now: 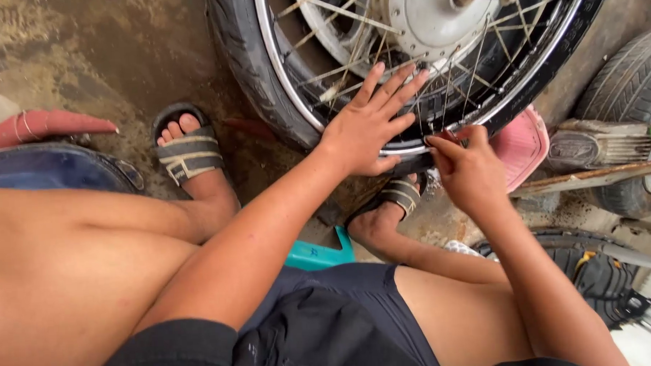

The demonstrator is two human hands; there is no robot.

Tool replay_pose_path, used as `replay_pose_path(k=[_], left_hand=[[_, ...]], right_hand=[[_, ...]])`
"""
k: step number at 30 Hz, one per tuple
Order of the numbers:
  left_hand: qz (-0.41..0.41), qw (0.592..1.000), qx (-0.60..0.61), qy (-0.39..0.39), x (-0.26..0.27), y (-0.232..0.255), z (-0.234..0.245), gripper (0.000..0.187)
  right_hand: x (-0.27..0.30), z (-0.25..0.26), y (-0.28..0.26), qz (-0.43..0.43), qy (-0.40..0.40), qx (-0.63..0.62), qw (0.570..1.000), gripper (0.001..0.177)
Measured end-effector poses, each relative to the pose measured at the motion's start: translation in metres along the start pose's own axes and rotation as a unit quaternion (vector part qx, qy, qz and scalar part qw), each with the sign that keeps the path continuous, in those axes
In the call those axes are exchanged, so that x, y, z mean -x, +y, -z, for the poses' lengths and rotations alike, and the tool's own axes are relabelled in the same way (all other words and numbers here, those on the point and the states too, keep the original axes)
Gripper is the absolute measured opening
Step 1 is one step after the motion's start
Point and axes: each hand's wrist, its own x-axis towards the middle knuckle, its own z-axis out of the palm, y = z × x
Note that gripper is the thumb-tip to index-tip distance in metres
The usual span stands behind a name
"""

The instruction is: The person sits on a small stool and works on a motorcycle wheel placed on the floor. They use their hands to adjust the spokes and rim, occasionally using a small reddish tool to tighten or loosen components. The person rotates the wheel to access different sections and continues the adjustment process throughout the clip.

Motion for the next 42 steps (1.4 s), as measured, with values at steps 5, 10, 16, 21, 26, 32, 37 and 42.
replay_pose_path(k=[5, 10, 16, 21, 26, 32, 37, 42], left_hand=[[-0.001, 1.000, 0.012, -0.007, 0.001, 0.005, -0.003, 0.071], [-0.001, 1.000, 0.013, -0.023, -0.001, 0.000, 0.000, 0.071], [-0.007, 0.999, -0.052, 0.012, -0.001, 0.000, 0.010, 0.069], [-0.025, 0.997, -0.059, -0.037, -0.003, 0.001, 0.023, 0.069], [-0.013, 0.997, -0.038, -0.071, -0.008, 0.004, 0.026, 0.071], [0.012, 0.995, -0.030, -0.099, -0.008, 0.009, 0.032, 0.073], [0.022, 0.994, -0.040, -0.099, -0.009, 0.010, 0.029, 0.072], [0.024, 0.999, -0.027, -0.038, -0.007, 0.010, 0.015, 0.069]], right_hand=[[0.009, 0.000, 0.007, -0.022, 0.001, 0.043, 0.999, 0.028], [0.001, -0.002, 0.006, -0.059, -0.055, 0.023, 0.996, 0.036], [-0.021, -0.013, 0.022, -0.023, -0.059, 0.021, 0.998, 0.029], [-0.022, 0.035, -0.003, -0.030, -0.104, -0.062, 0.992, 0.057], [-0.025, -0.040, 0.017, -0.045, -0.003, -0.052, 0.998, 0.036], [-0.033, -0.074, 0.021, 0.013, 0.060, 0.045, 0.997, 0.025], [-0.040, -0.077, 0.018, 0.022, 0.069, 0.082, 0.994, 0.027], [-0.034, -0.084, 0.018, 0.005, 0.059, 0.033, 0.998, 0.025]])
